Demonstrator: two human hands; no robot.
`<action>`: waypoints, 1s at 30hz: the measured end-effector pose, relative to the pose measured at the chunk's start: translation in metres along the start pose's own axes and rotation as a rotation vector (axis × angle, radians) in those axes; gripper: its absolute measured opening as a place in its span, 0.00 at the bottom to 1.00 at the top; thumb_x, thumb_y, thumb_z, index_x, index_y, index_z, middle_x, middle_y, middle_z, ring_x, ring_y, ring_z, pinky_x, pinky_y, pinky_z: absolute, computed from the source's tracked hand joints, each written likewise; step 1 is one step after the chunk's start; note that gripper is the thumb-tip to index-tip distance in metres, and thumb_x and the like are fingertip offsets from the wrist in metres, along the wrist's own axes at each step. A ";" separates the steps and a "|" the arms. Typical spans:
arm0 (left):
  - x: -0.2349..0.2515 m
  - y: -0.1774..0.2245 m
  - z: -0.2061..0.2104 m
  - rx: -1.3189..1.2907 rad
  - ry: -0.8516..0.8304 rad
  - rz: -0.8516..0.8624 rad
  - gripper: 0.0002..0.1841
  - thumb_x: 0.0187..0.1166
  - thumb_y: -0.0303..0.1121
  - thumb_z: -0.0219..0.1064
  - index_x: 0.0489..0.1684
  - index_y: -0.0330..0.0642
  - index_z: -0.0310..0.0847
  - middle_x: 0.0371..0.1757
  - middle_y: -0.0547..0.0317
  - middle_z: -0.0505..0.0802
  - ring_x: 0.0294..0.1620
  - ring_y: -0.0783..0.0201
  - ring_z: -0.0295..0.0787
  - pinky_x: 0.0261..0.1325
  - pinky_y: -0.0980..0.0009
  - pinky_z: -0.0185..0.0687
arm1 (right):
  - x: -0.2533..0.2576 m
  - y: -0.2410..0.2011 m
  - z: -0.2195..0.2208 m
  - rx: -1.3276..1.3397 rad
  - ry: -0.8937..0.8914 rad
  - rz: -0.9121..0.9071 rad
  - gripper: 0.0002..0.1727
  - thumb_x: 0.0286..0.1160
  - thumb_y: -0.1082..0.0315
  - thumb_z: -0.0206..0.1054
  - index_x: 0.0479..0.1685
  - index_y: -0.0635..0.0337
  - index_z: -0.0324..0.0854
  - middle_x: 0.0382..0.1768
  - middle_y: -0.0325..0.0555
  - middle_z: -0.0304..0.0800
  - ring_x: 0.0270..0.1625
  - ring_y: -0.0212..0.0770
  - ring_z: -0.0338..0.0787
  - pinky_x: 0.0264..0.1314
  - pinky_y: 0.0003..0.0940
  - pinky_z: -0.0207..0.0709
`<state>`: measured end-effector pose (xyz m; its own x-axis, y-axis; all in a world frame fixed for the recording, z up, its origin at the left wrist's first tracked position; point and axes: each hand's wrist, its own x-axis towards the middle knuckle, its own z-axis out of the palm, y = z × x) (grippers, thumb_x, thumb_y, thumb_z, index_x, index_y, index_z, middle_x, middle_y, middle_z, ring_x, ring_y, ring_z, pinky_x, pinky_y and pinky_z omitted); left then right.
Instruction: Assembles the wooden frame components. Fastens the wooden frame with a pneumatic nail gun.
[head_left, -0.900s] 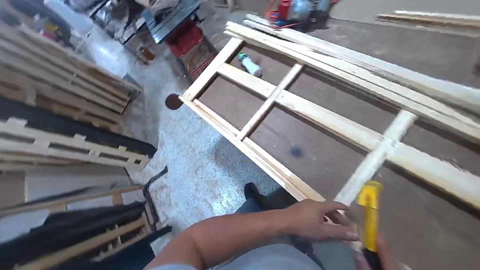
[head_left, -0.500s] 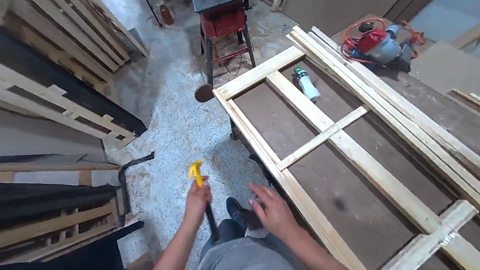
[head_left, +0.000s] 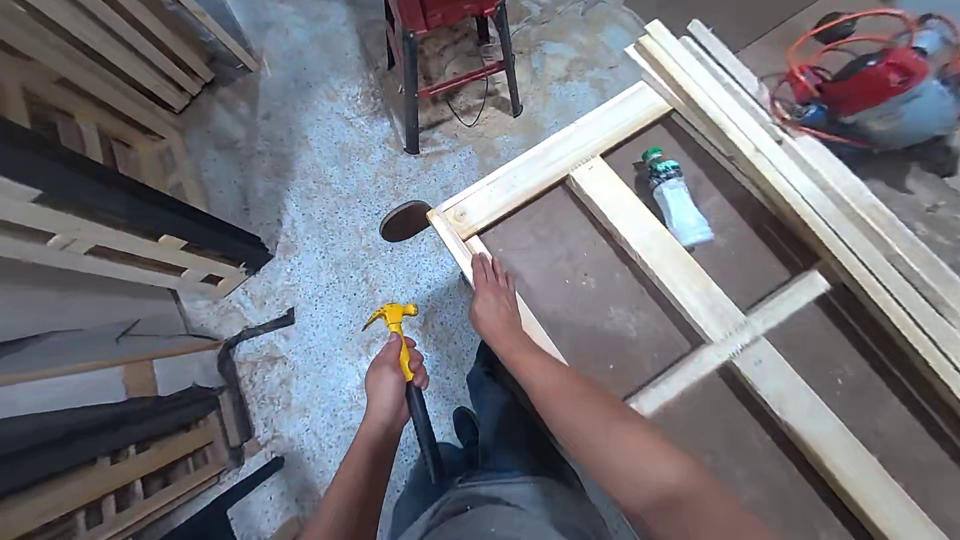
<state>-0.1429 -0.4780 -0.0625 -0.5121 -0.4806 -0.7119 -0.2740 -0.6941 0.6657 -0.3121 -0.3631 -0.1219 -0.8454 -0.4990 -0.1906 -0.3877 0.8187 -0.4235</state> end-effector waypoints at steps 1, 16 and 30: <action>0.013 0.004 0.010 -0.006 0.002 -0.003 0.27 0.97 0.50 0.37 0.45 0.38 0.76 0.14 0.60 0.76 0.08 0.66 0.72 0.13 0.70 0.76 | -0.001 0.001 0.000 0.006 -0.023 0.009 0.40 0.77 0.76 0.56 0.95 0.52 0.54 0.94 0.44 0.56 0.96 0.55 0.50 0.91 0.68 0.49; 0.100 0.045 0.092 -0.178 -0.026 -0.043 0.28 0.95 0.55 0.36 0.38 0.44 0.75 0.11 0.68 0.73 0.05 0.71 0.69 0.10 0.75 0.72 | -0.003 0.002 0.006 -0.076 -0.055 0.034 0.41 0.78 0.76 0.57 0.95 0.48 0.54 0.95 0.34 0.54 0.96 0.47 0.49 0.92 0.61 0.51; 0.100 0.051 0.089 -0.101 -0.096 -0.128 0.29 0.95 0.57 0.36 0.39 0.45 0.74 0.11 0.67 0.71 0.06 0.70 0.68 0.11 0.74 0.72 | -0.004 0.002 0.011 -0.123 -0.001 0.035 0.39 0.79 0.74 0.58 0.94 0.48 0.57 0.93 0.34 0.57 0.95 0.47 0.53 0.90 0.59 0.56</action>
<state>-0.2808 -0.5136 -0.0804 -0.5552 -0.3351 -0.7612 -0.2610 -0.7988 0.5420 -0.3050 -0.3629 -0.1315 -0.8588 -0.4697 -0.2045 -0.4002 0.8643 -0.3047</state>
